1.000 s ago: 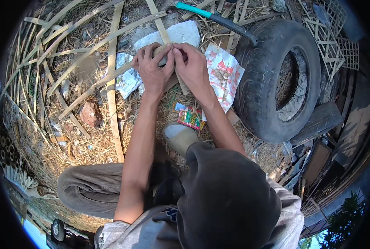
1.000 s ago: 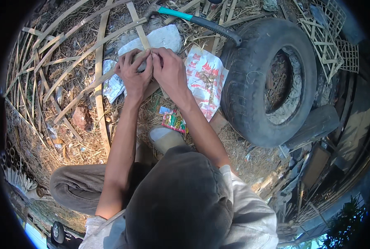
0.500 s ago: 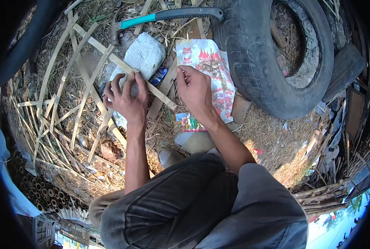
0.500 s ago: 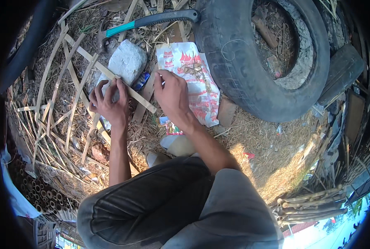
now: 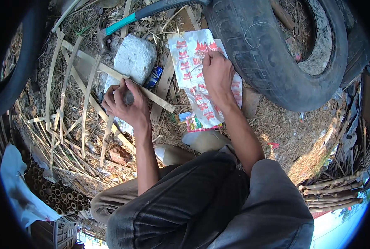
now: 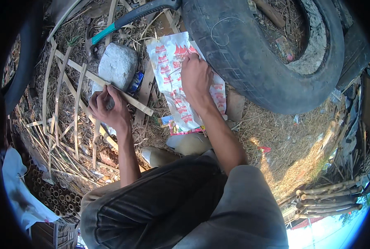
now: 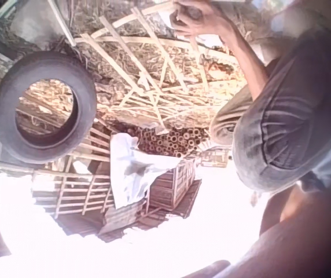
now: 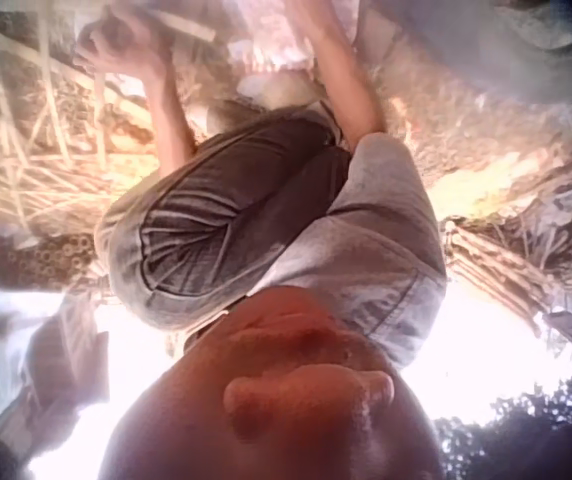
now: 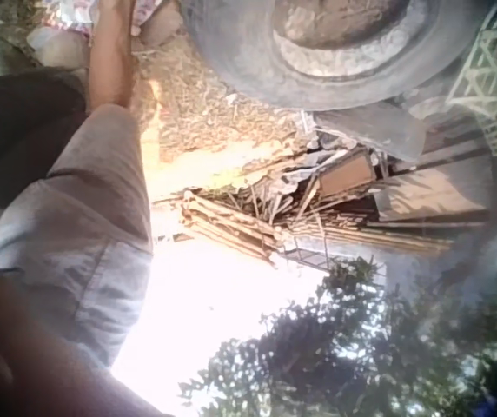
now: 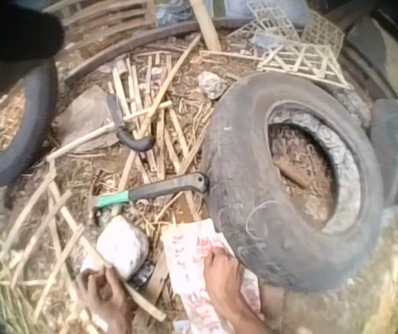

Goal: The person positions thin bamboo strips into a grid pattern and hammers small nails into the overlapping sections.

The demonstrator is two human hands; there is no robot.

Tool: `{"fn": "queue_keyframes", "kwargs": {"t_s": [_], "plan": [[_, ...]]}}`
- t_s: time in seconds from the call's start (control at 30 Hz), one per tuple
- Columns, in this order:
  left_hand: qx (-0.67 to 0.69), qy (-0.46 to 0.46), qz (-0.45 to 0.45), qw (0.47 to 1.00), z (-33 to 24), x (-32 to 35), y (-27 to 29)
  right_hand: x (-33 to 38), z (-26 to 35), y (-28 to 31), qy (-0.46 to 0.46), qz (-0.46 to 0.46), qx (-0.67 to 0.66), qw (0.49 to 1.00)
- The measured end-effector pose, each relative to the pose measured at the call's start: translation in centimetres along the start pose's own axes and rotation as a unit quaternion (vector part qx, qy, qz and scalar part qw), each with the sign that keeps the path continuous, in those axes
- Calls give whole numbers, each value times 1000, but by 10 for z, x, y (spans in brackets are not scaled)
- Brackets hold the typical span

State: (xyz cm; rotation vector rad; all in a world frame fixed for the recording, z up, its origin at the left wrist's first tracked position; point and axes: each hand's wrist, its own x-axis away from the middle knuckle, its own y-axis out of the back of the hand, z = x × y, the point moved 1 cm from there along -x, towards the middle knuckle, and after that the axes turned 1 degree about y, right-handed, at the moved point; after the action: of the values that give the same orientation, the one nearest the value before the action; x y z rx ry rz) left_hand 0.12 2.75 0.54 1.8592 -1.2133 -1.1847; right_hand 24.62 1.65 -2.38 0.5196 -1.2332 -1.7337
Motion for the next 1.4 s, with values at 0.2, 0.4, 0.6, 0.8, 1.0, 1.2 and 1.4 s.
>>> {"fn": "queue_keyframes", "kwargs": {"t_s": [0.2,0.4,0.6,0.8,1.0,1.2,1.4], "plan": [[2,5,-10,1000,4,2,-2,9,-3,3,-62,22,-32,997],[0,-1,-11,1000,6,6,-6,17,-10,17,-49,63,-107,991],[-4,4,-30,1000,8,9,-12,36,-28,28,-40,44,-88,994],[19,-1,-67,998,14,10,-17,43,-39,38,-14,86,-76,993],[44,12,-70,996,10,11,-17,45,-44,33,-27,71,-82,994],[7,-14,-67,998,20,11,-17,41,-48,20,34,-44,-98,994],[22,8,-72,997,12,10,-17,36,-55,16,40,20,-19,999]]}}
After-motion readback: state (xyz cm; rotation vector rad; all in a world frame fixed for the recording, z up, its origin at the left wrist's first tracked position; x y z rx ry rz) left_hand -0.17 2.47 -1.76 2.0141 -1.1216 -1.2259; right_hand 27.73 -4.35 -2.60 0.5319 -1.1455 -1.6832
